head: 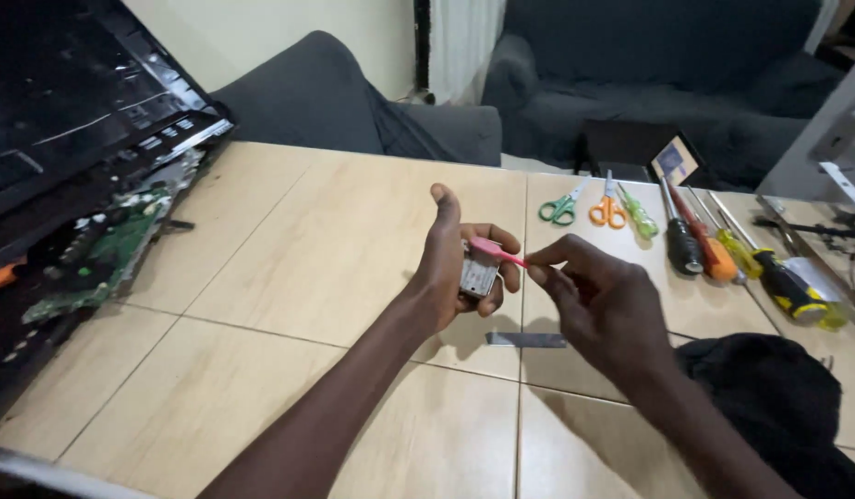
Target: Cleaning a small electronic component using a toothbrush on a workbench with various tools present.
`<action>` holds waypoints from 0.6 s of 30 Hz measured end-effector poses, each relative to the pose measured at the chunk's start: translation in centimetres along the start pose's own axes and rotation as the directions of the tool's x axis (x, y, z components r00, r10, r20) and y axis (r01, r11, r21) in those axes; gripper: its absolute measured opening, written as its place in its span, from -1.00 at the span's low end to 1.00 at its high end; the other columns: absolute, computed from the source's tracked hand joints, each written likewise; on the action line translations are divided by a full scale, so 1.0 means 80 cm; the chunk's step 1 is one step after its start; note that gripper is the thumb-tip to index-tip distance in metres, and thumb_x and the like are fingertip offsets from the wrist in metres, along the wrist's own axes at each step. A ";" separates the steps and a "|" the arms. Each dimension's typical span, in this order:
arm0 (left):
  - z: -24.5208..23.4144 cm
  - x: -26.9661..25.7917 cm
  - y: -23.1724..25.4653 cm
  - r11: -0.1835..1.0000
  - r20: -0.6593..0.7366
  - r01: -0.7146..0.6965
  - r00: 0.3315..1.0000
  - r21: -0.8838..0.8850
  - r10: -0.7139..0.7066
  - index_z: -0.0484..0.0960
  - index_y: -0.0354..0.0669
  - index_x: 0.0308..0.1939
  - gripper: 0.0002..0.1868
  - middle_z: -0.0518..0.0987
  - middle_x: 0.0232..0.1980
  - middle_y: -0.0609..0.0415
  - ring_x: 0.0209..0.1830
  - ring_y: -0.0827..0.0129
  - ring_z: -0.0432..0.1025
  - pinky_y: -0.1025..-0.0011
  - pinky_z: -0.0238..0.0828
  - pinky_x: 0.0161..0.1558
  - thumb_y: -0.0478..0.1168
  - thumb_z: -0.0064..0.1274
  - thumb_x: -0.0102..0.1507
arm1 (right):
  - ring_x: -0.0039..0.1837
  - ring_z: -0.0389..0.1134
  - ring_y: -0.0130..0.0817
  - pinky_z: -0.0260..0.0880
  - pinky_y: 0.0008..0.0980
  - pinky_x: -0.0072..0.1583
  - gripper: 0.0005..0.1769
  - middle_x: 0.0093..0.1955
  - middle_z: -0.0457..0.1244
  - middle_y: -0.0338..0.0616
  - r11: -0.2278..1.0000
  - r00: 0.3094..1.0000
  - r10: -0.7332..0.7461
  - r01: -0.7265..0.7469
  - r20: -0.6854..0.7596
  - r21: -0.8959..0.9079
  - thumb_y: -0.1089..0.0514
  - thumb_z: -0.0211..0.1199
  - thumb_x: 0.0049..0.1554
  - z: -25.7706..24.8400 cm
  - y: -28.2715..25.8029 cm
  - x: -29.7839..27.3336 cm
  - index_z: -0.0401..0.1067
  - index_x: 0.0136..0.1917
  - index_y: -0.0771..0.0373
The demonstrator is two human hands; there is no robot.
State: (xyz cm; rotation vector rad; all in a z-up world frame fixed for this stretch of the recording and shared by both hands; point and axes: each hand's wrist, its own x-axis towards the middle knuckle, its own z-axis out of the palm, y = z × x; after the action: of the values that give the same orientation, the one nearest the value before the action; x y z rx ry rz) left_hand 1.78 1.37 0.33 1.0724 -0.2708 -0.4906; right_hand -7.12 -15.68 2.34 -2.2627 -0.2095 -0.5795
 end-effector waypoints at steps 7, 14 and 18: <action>-0.002 0.010 0.015 1.000 -0.012 -0.002 1.000 -0.018 0.002 0.51 -0.29 -0.09 0.12 0.53 -0.52 -0.52 -0.84 -0.13 0.37 0.31 0.15 -0.90 0.65 -0.84 0.22 | -0.49 0.11 -0.38 0.15 -0.39 -0.32 -0.91 -0.57 0.22 -0.15 0.984 0.985 -0.124 0.105 0.123 0.145 0.19 0.32 0.14 -0.019 0.024 0.021 0.54 -0.05 0.11; 0.001 -0.014 0.028 0.952 -0.001 0.209 0.977 0.225 -0.214 0.50 -0.17 0.16 -0.48 0.55 -0.21 -0.13 -0.57 0.06 0.48 0.48 0.03 -0.68 -0.01 -0.43 0.31 | -0.43 -0.03 -0.50 -0.08 -0.40 -0.33 -0.84 -0.48 0.09 -0.27 0.982 0.972 -0.152 0.169 0.177 -0.084 0.09 0.14 0.26 -0.056 -0.004 0.015 0.50 0.03 0.12; 0.006 -0.013 0.032 0.984 -0.053 0.003 0.999 0.181 0.007 0.40 -0.15 -0.33 -0.59 0.71 -0.04 -0.26 -0.74 0.28 0.44 0.60 -0.29 -0.86 0.07 -0.26 0.43 | -0.40 0.13 -0.50 0.11 -0.47 -0.32 -0.79 -0.43 0.27 -0.20 0.998 0.964 -0.052 0.042 0.262 0.043 0.02 0.20 0.23 -0.052 0.003 0.016 0.55 0.03 0.12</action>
State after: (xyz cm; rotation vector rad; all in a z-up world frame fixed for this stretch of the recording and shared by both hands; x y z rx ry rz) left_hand 1.31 2.54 2.89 1.2601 -0.2730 -0.4410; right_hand -7.30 -18.91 5.25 -2.2990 -0.4037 -0.2935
